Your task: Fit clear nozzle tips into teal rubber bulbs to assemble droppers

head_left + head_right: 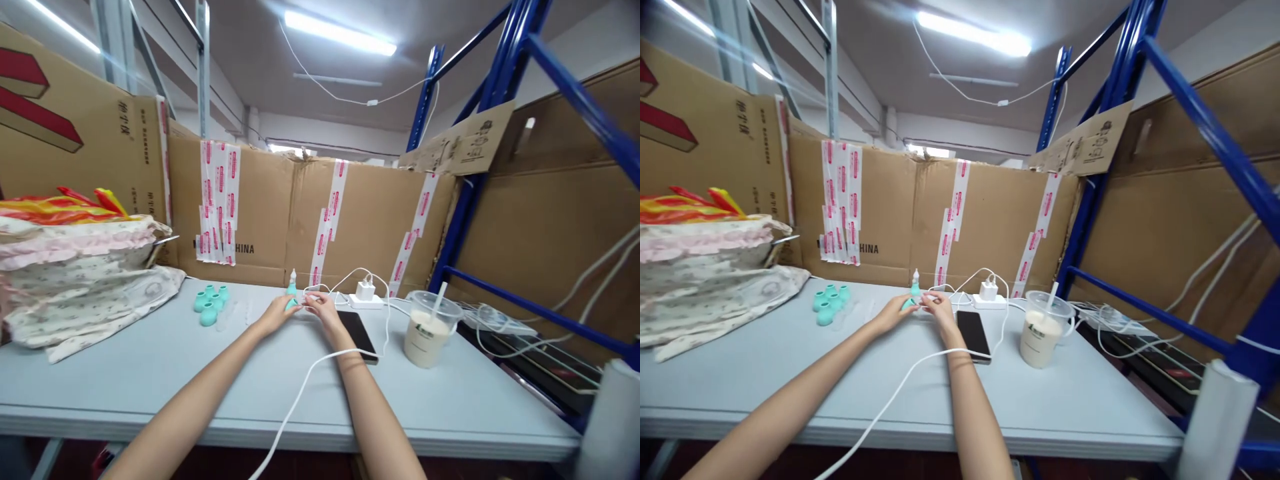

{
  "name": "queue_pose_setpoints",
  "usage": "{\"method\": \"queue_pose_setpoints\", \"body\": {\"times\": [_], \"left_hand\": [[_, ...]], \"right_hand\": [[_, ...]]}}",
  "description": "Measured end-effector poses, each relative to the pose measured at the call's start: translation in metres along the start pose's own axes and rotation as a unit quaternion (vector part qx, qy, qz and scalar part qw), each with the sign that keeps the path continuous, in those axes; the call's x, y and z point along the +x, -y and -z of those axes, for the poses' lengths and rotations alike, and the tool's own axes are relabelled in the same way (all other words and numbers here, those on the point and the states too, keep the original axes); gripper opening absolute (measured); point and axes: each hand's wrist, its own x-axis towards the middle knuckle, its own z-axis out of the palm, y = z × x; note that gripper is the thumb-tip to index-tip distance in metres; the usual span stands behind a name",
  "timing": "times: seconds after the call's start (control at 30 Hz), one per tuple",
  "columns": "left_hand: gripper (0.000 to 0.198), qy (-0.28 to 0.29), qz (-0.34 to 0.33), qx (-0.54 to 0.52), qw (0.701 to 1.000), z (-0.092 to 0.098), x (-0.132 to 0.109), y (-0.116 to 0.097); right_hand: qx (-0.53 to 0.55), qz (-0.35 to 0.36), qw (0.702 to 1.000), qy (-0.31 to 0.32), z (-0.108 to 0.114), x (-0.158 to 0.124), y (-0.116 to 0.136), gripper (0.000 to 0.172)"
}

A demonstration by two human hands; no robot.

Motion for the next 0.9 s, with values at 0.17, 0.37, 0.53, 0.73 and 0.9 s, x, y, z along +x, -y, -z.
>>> {"method": "queue_pose_setpoints", "body": {"times": [0.17,0.37,0.53,0.73,0.9], "left_hand": [[0.034,0.024,0.021,0.019,0.999,0.008,-0.01,-0.007],[0.028,0.04,0.032,0.124,0.991,0.006,-0.015,-0.014],[0.033,0.084,0.018,0.227,0.97,0.003,-0.018,-0.019],[0.039,0.117,0.018,0.282,0.952,0.004,-0.022,-0.022],[0.045,0.139,0.009,0.311,0.94,0.009,-0.021,-0.03]], "right_hand": [[-0.066,0.021,0.998,-0.008,-0.005,0.004,-0.006,0.041],[-0.157,0.013,0.986,0.055,0.009,0.002,-0.006,0.037],[-0.194,-0.013,0.975,0.109,0.02,-0.003,-0.006,0.039],[-0.216,-0.021,0.966,0.138,0.017,-0.008,-0.009,0.038],[-0.219,-0.037,0.964,0.149,0.016,-0.01,-0.006,0.038]]}}
